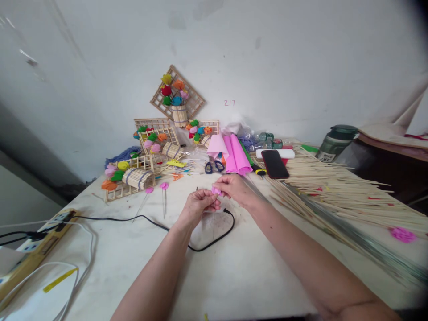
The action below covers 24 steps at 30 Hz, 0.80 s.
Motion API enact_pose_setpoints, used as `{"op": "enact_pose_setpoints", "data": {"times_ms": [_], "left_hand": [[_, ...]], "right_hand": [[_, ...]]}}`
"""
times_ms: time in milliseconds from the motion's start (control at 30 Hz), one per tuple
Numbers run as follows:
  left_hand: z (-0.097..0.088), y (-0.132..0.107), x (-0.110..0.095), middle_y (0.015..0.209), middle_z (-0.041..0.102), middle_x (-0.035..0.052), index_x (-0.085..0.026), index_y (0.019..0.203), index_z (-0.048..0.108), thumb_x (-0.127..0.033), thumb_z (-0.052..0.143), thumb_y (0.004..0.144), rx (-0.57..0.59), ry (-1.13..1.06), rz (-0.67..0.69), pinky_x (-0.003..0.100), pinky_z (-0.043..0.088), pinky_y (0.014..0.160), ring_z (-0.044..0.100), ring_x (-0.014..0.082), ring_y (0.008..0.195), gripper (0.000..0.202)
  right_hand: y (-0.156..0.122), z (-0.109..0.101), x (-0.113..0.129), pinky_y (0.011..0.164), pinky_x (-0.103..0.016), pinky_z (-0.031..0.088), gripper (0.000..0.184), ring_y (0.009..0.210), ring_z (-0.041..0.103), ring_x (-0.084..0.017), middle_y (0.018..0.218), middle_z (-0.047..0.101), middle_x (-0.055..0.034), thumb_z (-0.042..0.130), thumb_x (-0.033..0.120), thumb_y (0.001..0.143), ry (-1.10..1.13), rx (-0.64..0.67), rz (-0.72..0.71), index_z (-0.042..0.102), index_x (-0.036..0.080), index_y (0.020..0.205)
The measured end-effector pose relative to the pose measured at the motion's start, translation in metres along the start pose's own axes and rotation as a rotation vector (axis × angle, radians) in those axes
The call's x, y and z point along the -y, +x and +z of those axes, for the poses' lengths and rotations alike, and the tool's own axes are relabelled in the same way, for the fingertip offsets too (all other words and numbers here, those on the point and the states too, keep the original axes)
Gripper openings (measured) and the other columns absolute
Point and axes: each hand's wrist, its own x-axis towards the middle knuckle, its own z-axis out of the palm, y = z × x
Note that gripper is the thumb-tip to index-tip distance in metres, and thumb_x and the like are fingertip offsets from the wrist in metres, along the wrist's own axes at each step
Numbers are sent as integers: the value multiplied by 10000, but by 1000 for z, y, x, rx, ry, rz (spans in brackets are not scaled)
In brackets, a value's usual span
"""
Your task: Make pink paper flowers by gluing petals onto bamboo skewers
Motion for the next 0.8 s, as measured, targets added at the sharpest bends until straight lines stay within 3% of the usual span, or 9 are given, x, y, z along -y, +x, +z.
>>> {"op": "enact_pose_setpoints", "data": {"times_ms": [167, 300, 400, 500, 567, 700, 800], "left_hand": [[-1, -1, -2, 609, 649, 38, -116, 707, 603, -300, 730, 597, -2, 17, 4, 183, 439, 461, 587, 103, 502, 249], [-10, 0, -11, 593, 647, 41, -111, 675, 592, -274, 734, 591, -75, -18, 91, 179, 450, 477, 587, 100, 499, 231], [-23, 2, -18, 594, 645, 36, -115, 674, 591, -260, 744, 572, -183, -98, 182, 187, 465, 487, 594, 108, 508, 234], [-37, 4, -24, 607, 646, 29, -120, 694, 598, -248, 753, 552, -281, -163, 243, 173, 461, 480, 598, 104, 520, 246], [-45, 5, -26, 615, 643, 23, -123, 693, 598, -245, 752, 553, -325, -194, 269, 156, 454, 480, 602, 96, 536, 241], [-52, 5, -27, 609, 617, 8, -120, 684, 599, -237, 743, 560, -376, -228, 295, 131, 428, 458, 594, 80, 547, 223], [-53, 5, -26, 613, 607, 7, -116, 694, 604, -236, 734, 568, -382, -231, 294, 128, 423, 456, 587, 75, 547, 218]], "right_hand": [[-2, -1, 4, 404, -185, 300, 191, 436, 402, -64, 475, 461, 43, 554, 296, 699, -20, 14, -28, 557, 140, 589], [-2, -3, 6, 433, -203, 337, 271, 465, 452, -84, 553, 522, 14, 476, 377, 770, -65, -25, -32, 566, 146, 663], [-3, 0, 2, 523, -222, 367, 249, 560, 515, -110, 630, 580, -19, 472, 341, 779, -341, -48, -78, 586, 149, 671], [-6, 10, -6, 609, -250, 369, 196, 672, 548, -154, 698, 615, -43, 510, 327, 753, -738, 52, -174, 613, 165, 715], [-11, 19, -11, 651, -269, 372, 188, 754, 561, -187, 803, 628, -67, 528, 291, 730, -937, 143, -205, 615, 172, 846], [-20, 39, -22, 719, -295, 384, 506, 883, 558, -230, 970, 606, -110, 566, 177, 645, -1124, 279, -183, 494, 164, 1146], [-22, 51, -30, 758, -317, 388, 612, 905, 551, -248, 973, 599, -124, 591, 156, 604, -1193, 242, -149, 449, 145, 1199]]}}
